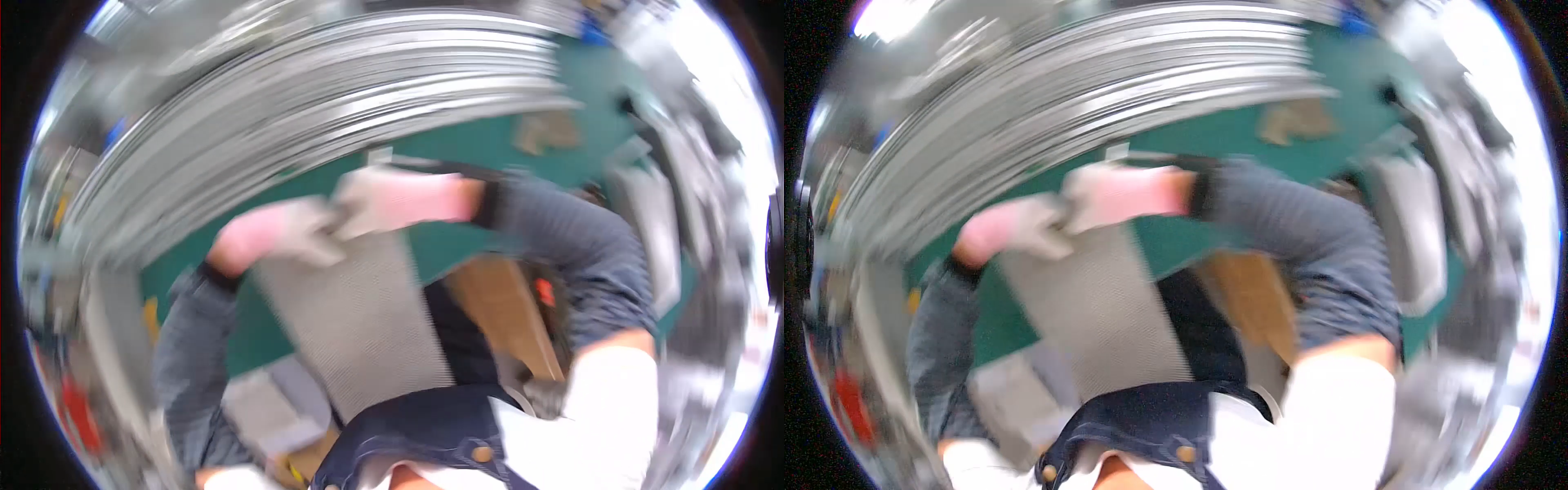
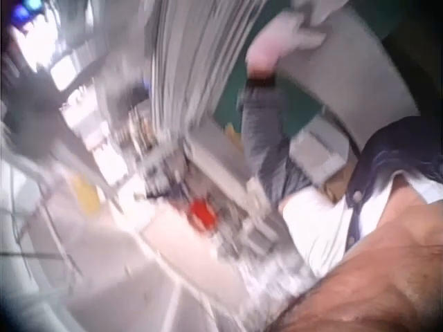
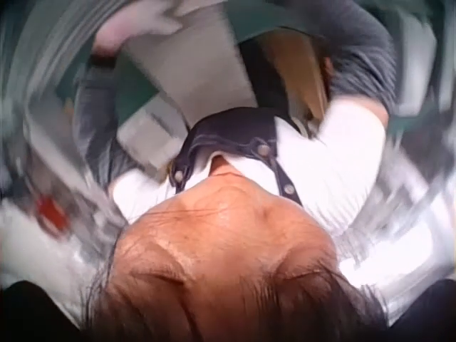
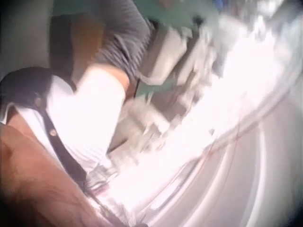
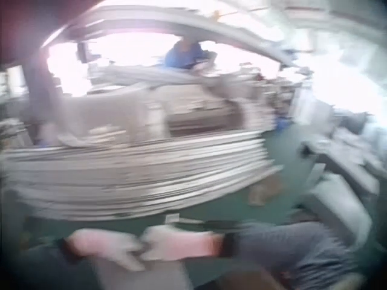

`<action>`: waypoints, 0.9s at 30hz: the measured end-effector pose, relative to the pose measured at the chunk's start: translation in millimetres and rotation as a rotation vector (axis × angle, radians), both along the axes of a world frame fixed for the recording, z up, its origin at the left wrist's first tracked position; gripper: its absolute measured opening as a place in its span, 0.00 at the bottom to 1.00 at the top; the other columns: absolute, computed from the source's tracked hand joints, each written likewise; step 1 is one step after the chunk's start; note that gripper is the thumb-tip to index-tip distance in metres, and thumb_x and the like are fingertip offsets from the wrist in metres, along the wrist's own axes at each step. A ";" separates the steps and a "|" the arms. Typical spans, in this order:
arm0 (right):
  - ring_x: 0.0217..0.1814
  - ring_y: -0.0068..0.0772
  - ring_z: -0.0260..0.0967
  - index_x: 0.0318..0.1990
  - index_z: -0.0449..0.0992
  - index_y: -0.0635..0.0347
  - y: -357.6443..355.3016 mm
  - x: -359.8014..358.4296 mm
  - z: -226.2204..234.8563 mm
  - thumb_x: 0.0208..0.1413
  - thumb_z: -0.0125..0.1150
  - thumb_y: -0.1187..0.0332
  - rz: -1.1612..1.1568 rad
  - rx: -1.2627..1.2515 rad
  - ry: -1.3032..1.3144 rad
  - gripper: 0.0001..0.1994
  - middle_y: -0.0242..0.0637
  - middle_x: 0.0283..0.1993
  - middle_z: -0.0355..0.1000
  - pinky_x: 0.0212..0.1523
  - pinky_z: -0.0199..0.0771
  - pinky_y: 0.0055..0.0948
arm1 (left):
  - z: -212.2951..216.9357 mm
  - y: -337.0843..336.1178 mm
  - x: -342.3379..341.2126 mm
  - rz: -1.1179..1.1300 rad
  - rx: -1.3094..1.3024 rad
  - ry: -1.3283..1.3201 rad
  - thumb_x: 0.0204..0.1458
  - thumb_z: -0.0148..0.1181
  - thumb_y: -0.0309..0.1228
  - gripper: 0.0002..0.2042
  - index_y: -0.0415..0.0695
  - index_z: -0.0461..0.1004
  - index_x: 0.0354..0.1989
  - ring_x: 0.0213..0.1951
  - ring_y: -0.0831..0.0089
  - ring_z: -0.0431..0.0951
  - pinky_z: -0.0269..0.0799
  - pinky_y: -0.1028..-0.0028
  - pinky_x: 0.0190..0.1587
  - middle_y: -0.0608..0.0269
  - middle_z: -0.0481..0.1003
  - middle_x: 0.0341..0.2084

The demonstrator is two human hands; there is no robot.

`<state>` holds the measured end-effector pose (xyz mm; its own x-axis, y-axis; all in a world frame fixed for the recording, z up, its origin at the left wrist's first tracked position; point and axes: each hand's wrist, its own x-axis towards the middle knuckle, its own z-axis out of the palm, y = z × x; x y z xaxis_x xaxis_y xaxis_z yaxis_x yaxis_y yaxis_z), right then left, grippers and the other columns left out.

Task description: Assembling metal mesh filters by attaching brackets and frames using manual and pneumatic tools.

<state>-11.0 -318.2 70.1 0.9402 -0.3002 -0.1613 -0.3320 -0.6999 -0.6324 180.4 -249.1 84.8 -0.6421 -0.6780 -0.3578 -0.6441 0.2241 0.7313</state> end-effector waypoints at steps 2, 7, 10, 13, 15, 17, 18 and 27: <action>0.24 0.45 0.71 0.25 0.78 0.63 -2.5 35.0 -62.1 0.46 0.60 0.49 0.140 -0.260 -0.224 0.21 0.49 0.22 0.72 0.26 0.71 0.41 | -29.8 15.1 21.4 0.024 -0.301 -0.086 0.41 0.66 0.41 0.18 0.38 0.77 0.35 0.30 0.58 0.78 0.71 0.62 0.35 0.48 0.77 0.28; 0.28 0.36 0.74 0.29 0.81 0.59 -14.7 55.7 -64.2 0.45 0.63 0.49 0.101 -0.046 -0.117 0.20 0.37 0.24 0.76 0.32 0.74 0.34 | 3.3 23.8 -1.8 0.373 0.241 0.084 0.42 0.59 0.24 0.09 0.32 0.75 0.32 0.25 0.78 0.72 0.67 0.75 0.29 0.62 0.73 0.20; 0.28 0.33 0.74 0.31 0.81 0.57 -21.3 31.8 -63.2 0.46 0.62 0.49 0.024 -0.101 -0.075 0.19 0.33 0.25 0.77 0.33 0.75 0.32 | -9.6 14.6 -20.4 0.412 0.186 0.081 0.43 0.59 0.23 0.07 0.32 0.73 0.29 0.24 0.82 0.70 0.65 0.76 0.26 0.66 0.70 0.18; 0.28 0.31 0.74 0.34 0.81 0.57 -23.0 27.3 -62.5 0.48 0.61 0.49 0.023 -0.083 -0.101 0.19 0.32 0.25 0.76 0.32 0.75 0.30 | -6.6 10.8 -20.7 0.408 0.130 0.054 0.42 0.59 0.24 0.07 0.33 0.72 0.27 0.21 0.81 0.69 0.62 0.75 0.25 0.65 0.68 0.16; 0.27 0.33 0.74 0.31 0.81 0.56 -16.6 39.0 -61.2 0.49 0.60 0.51 0.042 -0.030 -0.137 0.17 0.35 0.25 0.77 0.31 0.74 0.31 | 19.4 8.1 -16.7 0.215 0.064 -0.217 0.41 0.62 0.27 0.10 0.33 0.72 0.27 0.20 0.75 0.71 0.65 0.73 0.26 0.59 0.68 0.16; 0.26 0.36 0.73 0.27 0.81 0.56 -15.7 57.7 -59.4 0.49 0.58 0.52 0.192 -0.216 -0.130 0.17 0.38 0.25 0.77 0.29 0.74 0.34 | 10.9 8.7 -4.2 0.045 -0.174 -0.095 0.41 0.65 0.30 0.13 0.33 0.72 0.30 0.22 0.64 0.74 0.69 0.67 0.29 0.52 0.71 0.18; 0.25 0.42 0.74 0.23 0.80 0.56 -17.3 48.2 -73.0 0.47 0.58 0.51 0.371 -0.752 -0.451 0.18 0.44 0.24 0.76 0.28 0.73 0.38 | 4.8 6.3 -3.0 0.074 -0.069 -0.152 0.41 0.66 0.32 0.15 0.34 0.73 0.33 0.27 0.56 0.76 0.71 0.63 0.34 0.48 0.73 0.21; 0.26 0.16 0.66 0.31 0.79 0.65 -14.1 -25.3 -0.8 0.49 0.67 0.64 -0.151 0.524 -0.046 0.12 0.29 0.22 0.71 0.29 0.66 0.23 | 3.4 73.3 79.4 0.950 -0.106 0.180 0.51 0.65 0.43 0.32 0.32 0.65 0.59 0.48 0.60 0.77 0.72 0.69 0.51 0.44 0.74 0.50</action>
